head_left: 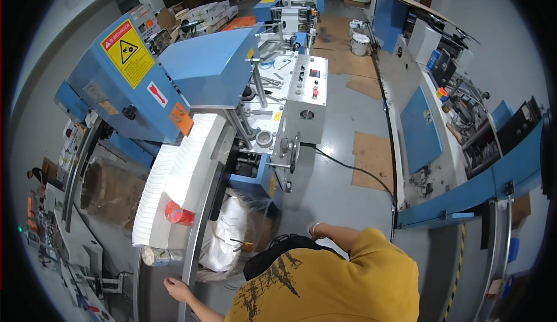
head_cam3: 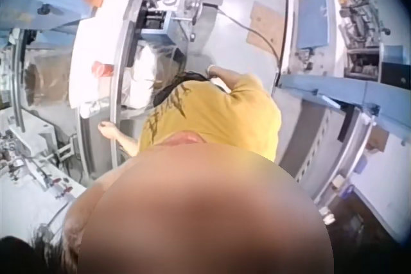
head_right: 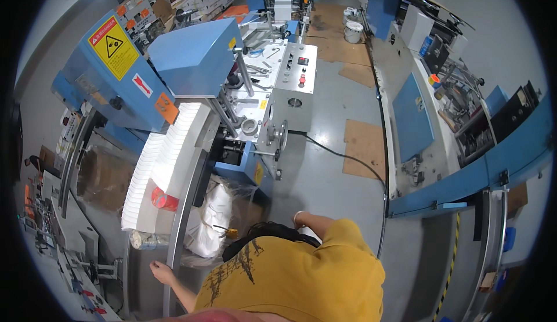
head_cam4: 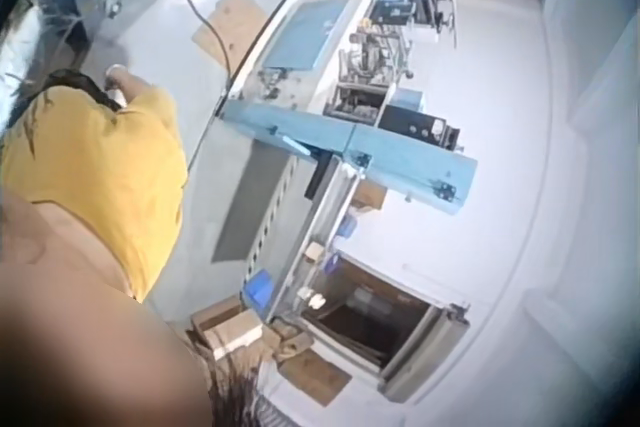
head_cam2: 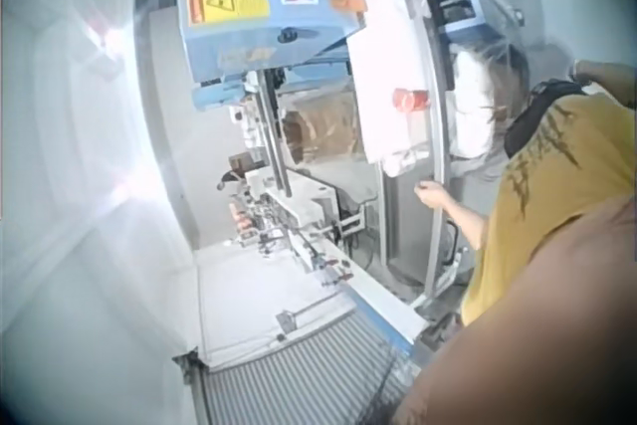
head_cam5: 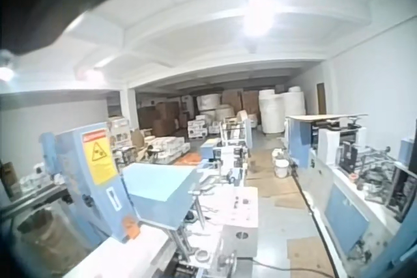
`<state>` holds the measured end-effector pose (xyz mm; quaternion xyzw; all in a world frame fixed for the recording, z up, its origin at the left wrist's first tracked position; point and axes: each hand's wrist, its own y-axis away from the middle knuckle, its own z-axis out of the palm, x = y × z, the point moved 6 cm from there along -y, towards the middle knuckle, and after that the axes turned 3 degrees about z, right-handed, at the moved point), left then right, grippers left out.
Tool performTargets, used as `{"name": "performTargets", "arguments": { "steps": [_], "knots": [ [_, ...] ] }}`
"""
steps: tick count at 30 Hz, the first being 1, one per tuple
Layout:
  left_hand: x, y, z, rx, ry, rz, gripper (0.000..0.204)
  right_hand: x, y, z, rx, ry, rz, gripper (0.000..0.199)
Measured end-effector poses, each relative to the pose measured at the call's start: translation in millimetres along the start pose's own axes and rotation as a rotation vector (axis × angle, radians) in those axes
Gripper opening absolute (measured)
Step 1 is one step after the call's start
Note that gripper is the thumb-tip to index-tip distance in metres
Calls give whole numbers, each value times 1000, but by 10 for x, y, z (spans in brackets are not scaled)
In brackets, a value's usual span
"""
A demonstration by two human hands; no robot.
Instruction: Transferring stacks of folded paper napkins from a production machine onto a moving conveyor belt.
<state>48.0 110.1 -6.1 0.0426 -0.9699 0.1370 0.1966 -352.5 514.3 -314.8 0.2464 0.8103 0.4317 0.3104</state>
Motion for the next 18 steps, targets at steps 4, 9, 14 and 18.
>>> {"name": "performTargets", "arguments": {
  "steps": [4, 9, 14, 18],
  "knots": [
    [11, -34, 3, 18, 11, 40, 29, 169, -267, 338, 0, -127, -72, 42],
    [7, -18, -16, 50, -17, 43, 29, 283, -326, 330, 158, -207, -23, 37],
    [-155, -102, 122, 35, -2, 45, 29, 351, -566, 375, 197, 59, -35, 36],
    [-162, -81, 109, 52, -7, 37, 28, 47, -50, 162, 222, -183, 85, 38]
  ]
}}
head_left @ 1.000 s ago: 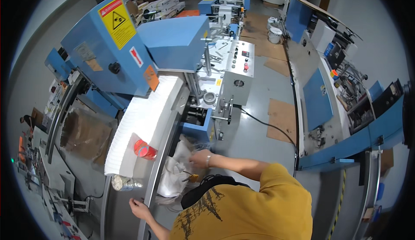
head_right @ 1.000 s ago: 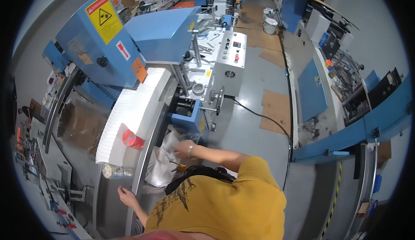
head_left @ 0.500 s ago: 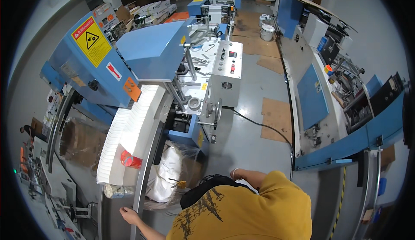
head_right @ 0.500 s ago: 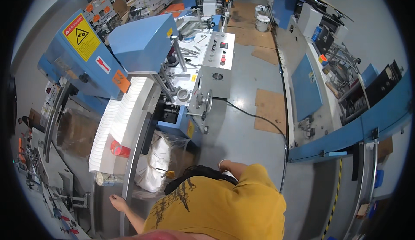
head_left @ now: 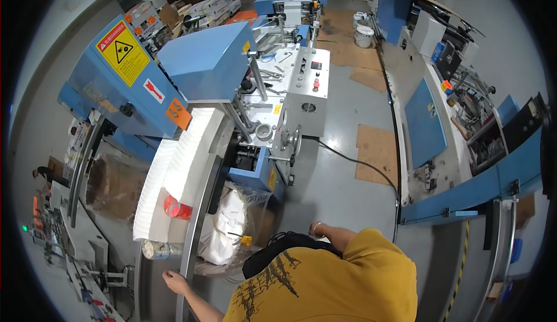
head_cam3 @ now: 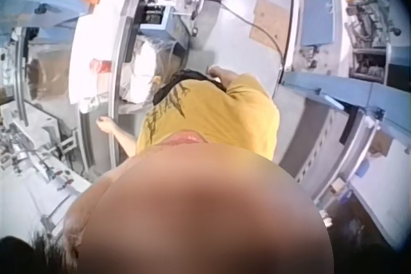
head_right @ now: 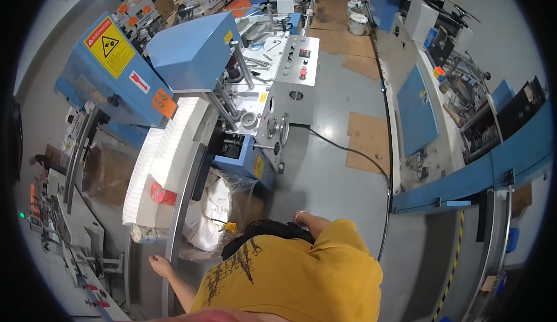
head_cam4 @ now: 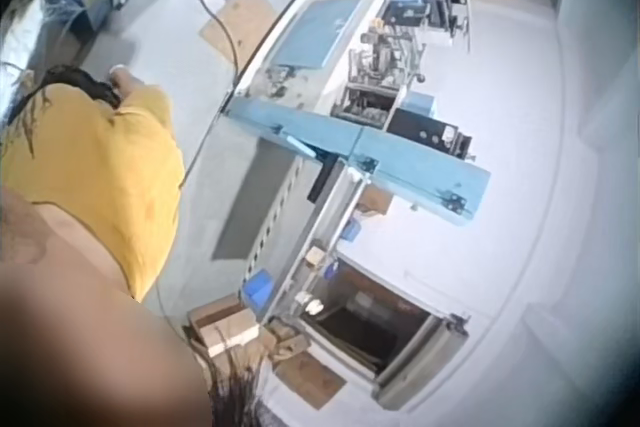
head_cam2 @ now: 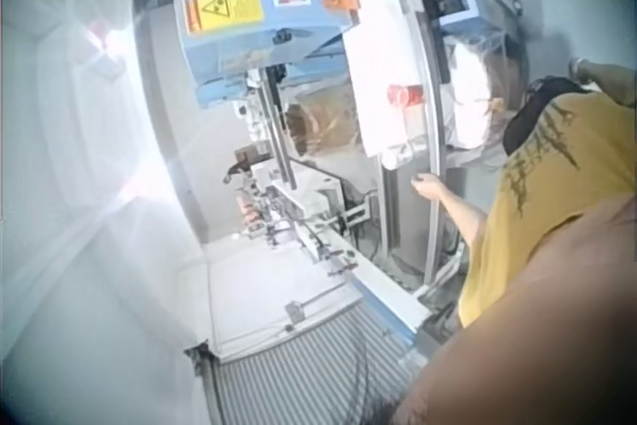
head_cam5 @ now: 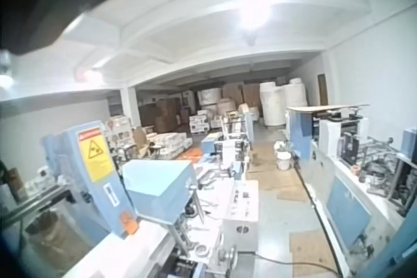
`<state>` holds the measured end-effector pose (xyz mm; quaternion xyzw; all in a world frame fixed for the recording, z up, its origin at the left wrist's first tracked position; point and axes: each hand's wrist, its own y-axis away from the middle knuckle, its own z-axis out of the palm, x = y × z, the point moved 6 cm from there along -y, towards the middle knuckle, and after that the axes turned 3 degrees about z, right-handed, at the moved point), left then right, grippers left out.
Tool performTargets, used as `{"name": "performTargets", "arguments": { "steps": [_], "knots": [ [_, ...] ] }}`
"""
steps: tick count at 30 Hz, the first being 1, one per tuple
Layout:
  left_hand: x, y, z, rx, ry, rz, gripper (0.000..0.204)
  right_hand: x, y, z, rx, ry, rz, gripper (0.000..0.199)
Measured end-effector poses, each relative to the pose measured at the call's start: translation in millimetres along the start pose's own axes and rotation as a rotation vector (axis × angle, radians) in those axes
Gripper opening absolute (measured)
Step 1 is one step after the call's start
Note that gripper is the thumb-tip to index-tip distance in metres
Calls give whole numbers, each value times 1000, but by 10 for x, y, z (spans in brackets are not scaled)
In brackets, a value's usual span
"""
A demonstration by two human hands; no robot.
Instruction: Transferring stacks of folded paper napkins from a production machine onto a moving conveyor belt.
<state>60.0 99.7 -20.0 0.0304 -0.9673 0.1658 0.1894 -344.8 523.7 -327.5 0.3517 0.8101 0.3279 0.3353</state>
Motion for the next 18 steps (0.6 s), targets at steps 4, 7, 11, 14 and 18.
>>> {"name": "performTargets", "arguments": {
  "steps": [4, 7, 11, 14, 18],
  "knots": [
    [144, 41, -51, -15, 6, 33, 24, -133, -65, 222, -21, 165, -169, 35],
    [90, 39, -31, -5, 22, 25, 23, -298, 91, 122, -38, 167, -191, 35],
    [153, 64, -80, -18, 13, 12, 23, -258, 174, 58, -23, -106, -37, 37],
    [161, 45, -52, -43, 1, 8, 23, -124, -15, 234, -14, -128, 25, 37],
    [164, 25, -29, -44, 12, 6, 22, -19, -149, 352, -20, -123, 59, 37]
  ]
}}
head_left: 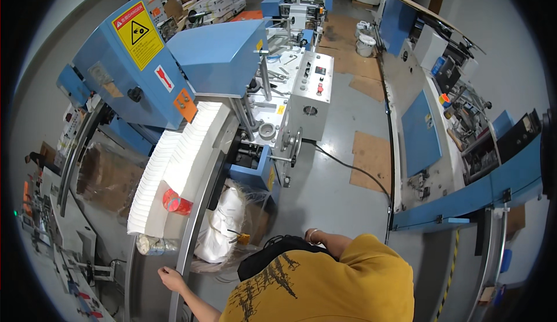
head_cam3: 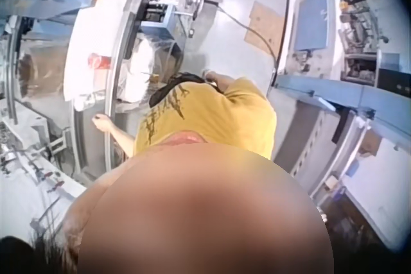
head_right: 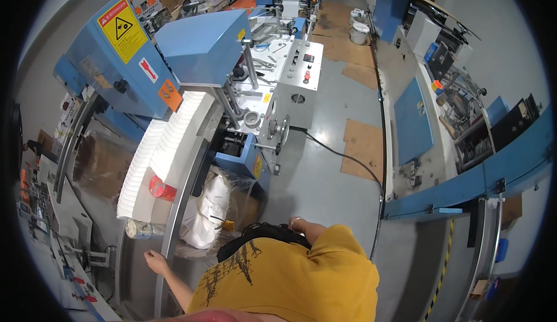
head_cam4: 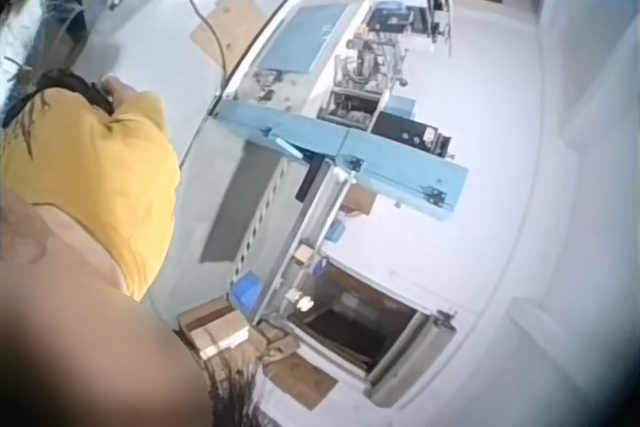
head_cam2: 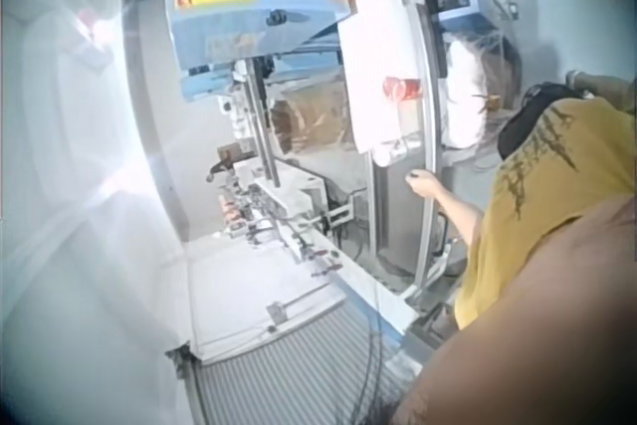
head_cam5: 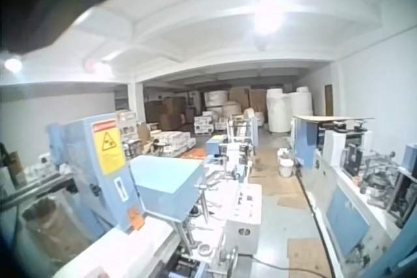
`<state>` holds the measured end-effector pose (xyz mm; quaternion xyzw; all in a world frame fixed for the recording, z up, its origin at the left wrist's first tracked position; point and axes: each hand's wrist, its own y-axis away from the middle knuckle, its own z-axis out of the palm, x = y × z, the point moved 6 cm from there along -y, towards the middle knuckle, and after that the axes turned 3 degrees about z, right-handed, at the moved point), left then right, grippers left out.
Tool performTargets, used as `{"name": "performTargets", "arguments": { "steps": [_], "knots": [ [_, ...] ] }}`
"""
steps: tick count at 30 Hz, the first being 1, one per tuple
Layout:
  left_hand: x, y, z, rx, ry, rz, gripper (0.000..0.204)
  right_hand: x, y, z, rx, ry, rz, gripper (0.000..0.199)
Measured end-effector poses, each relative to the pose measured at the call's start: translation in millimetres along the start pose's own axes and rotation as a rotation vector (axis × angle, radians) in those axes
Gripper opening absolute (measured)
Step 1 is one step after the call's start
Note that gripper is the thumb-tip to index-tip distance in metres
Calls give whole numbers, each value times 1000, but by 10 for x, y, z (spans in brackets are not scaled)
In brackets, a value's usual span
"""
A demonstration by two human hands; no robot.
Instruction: Transferring stacks of folded paper napkins from a production machine onto a moving conveyor belt.
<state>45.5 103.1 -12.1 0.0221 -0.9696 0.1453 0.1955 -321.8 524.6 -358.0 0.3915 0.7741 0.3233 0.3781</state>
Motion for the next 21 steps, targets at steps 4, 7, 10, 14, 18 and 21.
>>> {"name": "performTargets", "arguments": {
  "steps": [4, 7, 10, 14, 18, 21],
  "knots": [
    [38, 7, -9, -5, 14, 0, 22, 45, -108, 126, -1, 20, -1, 36],
    [39, 21, -9, -7, 21, 3, 22, 9, -146, 181, -4, 50, -22, 36],
    [-27, 77, -68, -1, 26, -4, 22, -52, -208, 235, -41, 83, -26, 36],
    [-110, 195, -230, 26, 47, -34, 27, -227, -354, 576, -178, 642, -566, 28],
    [342, 56, -18, -71, 155, -16, 27, 1005, -1430, 1246, -532, -289, 23, 30],
    [146, 114, -144, -19, 104, -58, 33, 404, -298, 79, -526, 145, -190, 27]
  ]
}}
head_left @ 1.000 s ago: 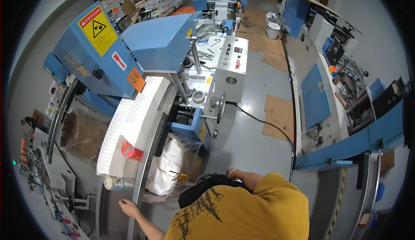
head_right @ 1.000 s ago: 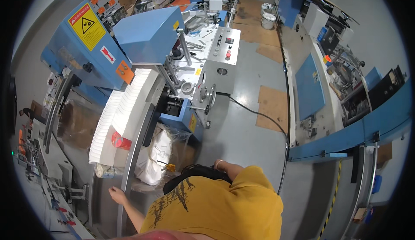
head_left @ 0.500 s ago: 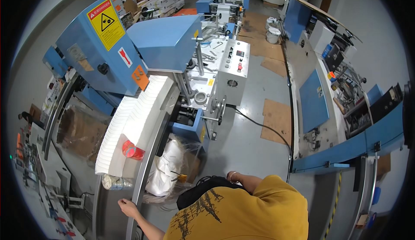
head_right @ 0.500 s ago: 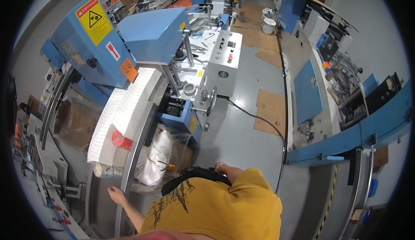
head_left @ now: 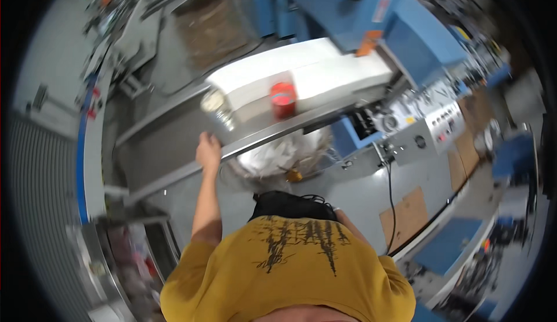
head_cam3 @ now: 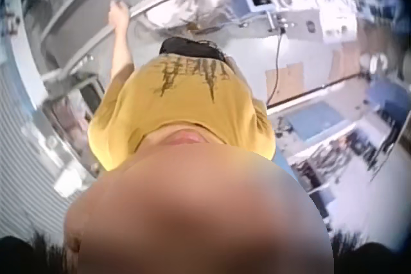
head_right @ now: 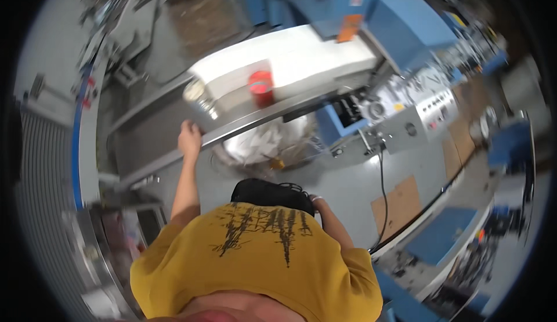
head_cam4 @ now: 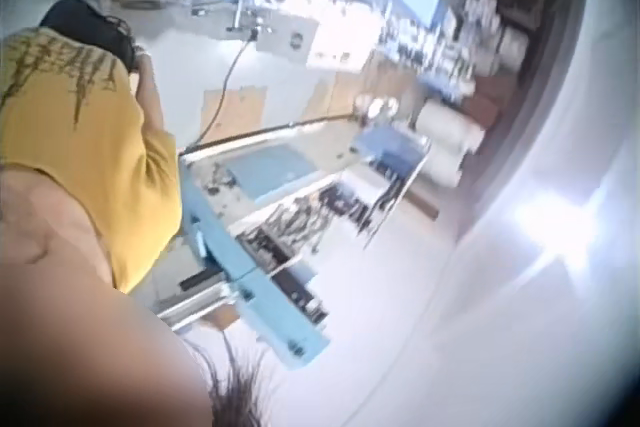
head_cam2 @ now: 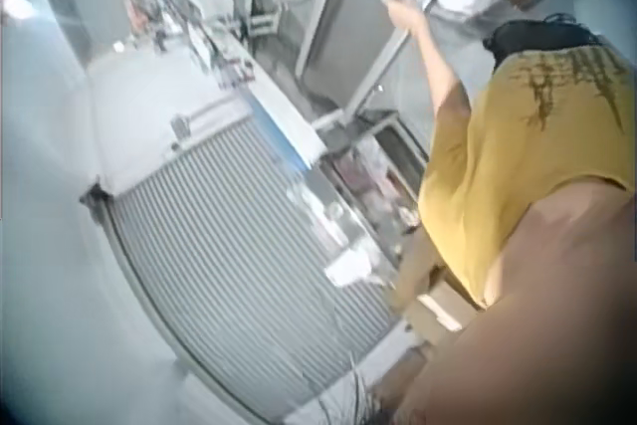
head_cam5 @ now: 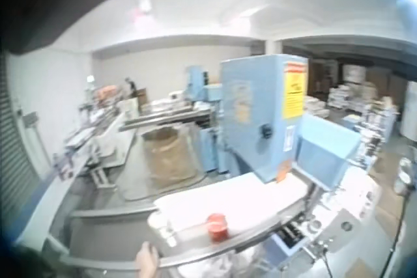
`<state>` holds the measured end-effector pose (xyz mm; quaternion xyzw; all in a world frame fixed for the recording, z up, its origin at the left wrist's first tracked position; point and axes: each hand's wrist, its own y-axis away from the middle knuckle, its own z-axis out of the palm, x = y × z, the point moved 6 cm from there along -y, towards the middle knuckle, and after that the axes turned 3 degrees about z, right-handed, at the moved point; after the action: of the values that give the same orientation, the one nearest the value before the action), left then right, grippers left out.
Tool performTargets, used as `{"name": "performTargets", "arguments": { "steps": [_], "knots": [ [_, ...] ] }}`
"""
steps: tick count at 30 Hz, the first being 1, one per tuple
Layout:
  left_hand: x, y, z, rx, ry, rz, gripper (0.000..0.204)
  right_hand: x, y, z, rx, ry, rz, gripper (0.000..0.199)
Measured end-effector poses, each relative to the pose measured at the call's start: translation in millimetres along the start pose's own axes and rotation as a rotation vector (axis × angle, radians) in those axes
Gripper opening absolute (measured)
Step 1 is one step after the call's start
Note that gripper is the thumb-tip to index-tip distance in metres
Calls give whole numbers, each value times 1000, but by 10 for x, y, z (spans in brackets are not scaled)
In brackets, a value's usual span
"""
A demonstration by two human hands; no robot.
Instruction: Transferring stacks of folded paper napkins from a production machine onto a moving conveyor belt.
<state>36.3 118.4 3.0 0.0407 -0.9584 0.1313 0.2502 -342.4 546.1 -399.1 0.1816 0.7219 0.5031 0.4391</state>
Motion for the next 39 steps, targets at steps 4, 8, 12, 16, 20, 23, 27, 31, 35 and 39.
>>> {"name": "performTargets", "arguments": {
  "steps": [4, 8, 12, 16, 20, 23, 27, 31, 35, 39],
  "knots": [
    [-127, 13, -36, -42, 33, -75, 37, -2554, 1133, -1077, 301, 506, -102, 36],
    [-65, -43, -71, 44, 227, -38, 45, -3988, 2194, -1420, 127, -110, -352, 30],
    [-110, -366, -137, 105, 347, 148, 43, -5572, 2613, -1652, 727, 235, -886, 21],
    [229, -929, -50, -36, 332, 390, 74, -6729, 2108, -1577, 1149, 520, -1208, 21],
    [372, -1260, 190, -258, 534, 727, 83, -7250, 1262, -1674, 1222, 762, -807, 26],
    [555, -1163, -8, -582, 395, 763, 64, -7272, 1266, -1807, 1215, 788, -625, 29],
    [266, -1261, 539, -939, 1053, -48, 43, -7200, 1245, -1870, 1297, 740, -644, 30],
    [495, -1549, 758, -849, 1114, -351, 51, -7085, 1461, -1835, 1288, 635, -828, 26],
    [542, -1612, 837, -786, 1071, -436, 52, -6734, 1986, -2133, 1064, 757, -939, 19],
    [824, -1601, 827, -700, 1226, -406, 60, -5883, 2350, -3036, 1399, 321, -751, 20]
  ]
}}
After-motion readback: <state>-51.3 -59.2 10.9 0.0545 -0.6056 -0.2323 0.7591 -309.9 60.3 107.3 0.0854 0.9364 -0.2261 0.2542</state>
